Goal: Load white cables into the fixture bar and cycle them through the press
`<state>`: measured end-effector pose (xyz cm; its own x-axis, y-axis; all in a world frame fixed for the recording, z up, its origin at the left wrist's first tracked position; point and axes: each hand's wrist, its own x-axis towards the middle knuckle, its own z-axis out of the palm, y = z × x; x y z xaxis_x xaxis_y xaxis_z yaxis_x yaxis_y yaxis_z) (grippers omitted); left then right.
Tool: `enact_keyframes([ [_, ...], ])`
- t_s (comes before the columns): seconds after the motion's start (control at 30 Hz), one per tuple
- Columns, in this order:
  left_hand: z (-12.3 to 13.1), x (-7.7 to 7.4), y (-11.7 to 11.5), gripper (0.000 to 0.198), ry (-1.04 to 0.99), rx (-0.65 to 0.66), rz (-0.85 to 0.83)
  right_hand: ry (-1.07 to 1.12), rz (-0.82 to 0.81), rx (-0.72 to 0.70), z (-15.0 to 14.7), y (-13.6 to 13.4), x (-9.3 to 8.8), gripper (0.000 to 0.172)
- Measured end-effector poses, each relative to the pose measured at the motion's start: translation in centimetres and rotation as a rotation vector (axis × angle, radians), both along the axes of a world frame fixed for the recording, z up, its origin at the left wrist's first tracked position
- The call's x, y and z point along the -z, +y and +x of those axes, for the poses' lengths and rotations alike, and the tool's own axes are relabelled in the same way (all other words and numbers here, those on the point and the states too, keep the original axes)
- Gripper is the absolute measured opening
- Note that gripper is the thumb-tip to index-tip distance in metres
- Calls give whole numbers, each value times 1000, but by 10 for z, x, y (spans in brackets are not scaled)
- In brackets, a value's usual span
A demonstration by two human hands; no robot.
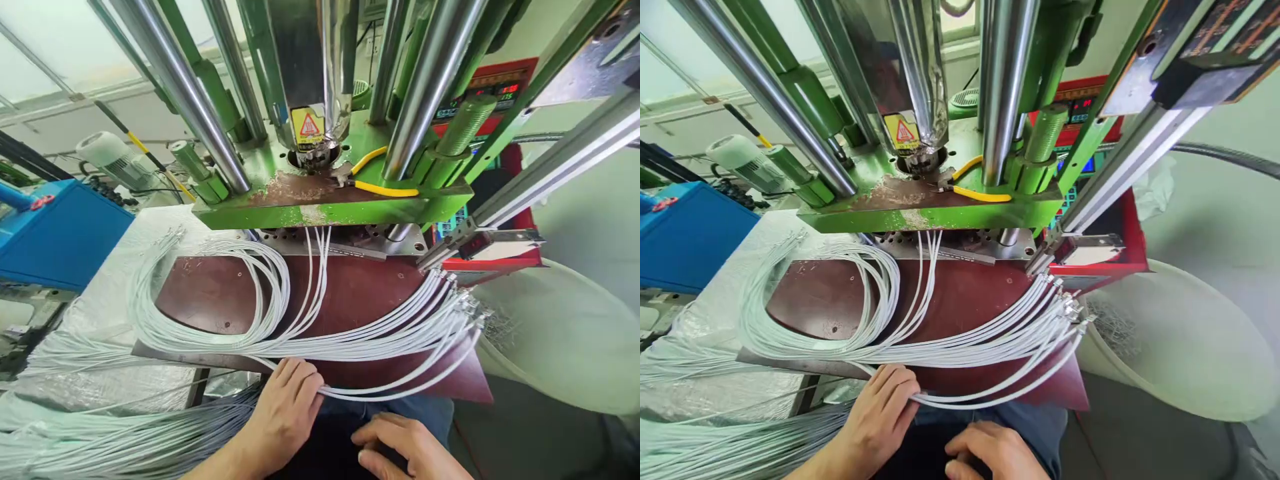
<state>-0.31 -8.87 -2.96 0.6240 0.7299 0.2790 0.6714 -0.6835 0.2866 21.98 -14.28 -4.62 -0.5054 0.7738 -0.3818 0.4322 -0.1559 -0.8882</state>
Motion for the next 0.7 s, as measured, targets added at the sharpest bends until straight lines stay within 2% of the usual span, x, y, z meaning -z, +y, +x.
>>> enact_keyframes([
  [0.1,-7,-6,6,10,-67,124,4,126,-117,107,-3,2,-7,24],
  [0.2,-13,-8,10,9,-129,202,39,557,-343,336,-10,0,1,55],
  [0.27,-16,-8,13,10,-158,215,46,800,-423,536,-15,-2,10,61],
  [0.3,-16,-7,14,13,-154,217,47,842,-407,633,-16,-2,14,57],
  [0.37,-16,-4,16,21,-110,197,75,771,-258,746,-16,-2,16,47],
  [0.43,-15,0,18,28,-55,142,131,617,-22,728,-12,-1,12,36],
  [0.5,-13,3,20,30,-27,92,184,506,137,669,-8,0,7,30],
  [0.7,-8,3,22,28,-31,13,243,507,137,645,-5,1,1,31],
])
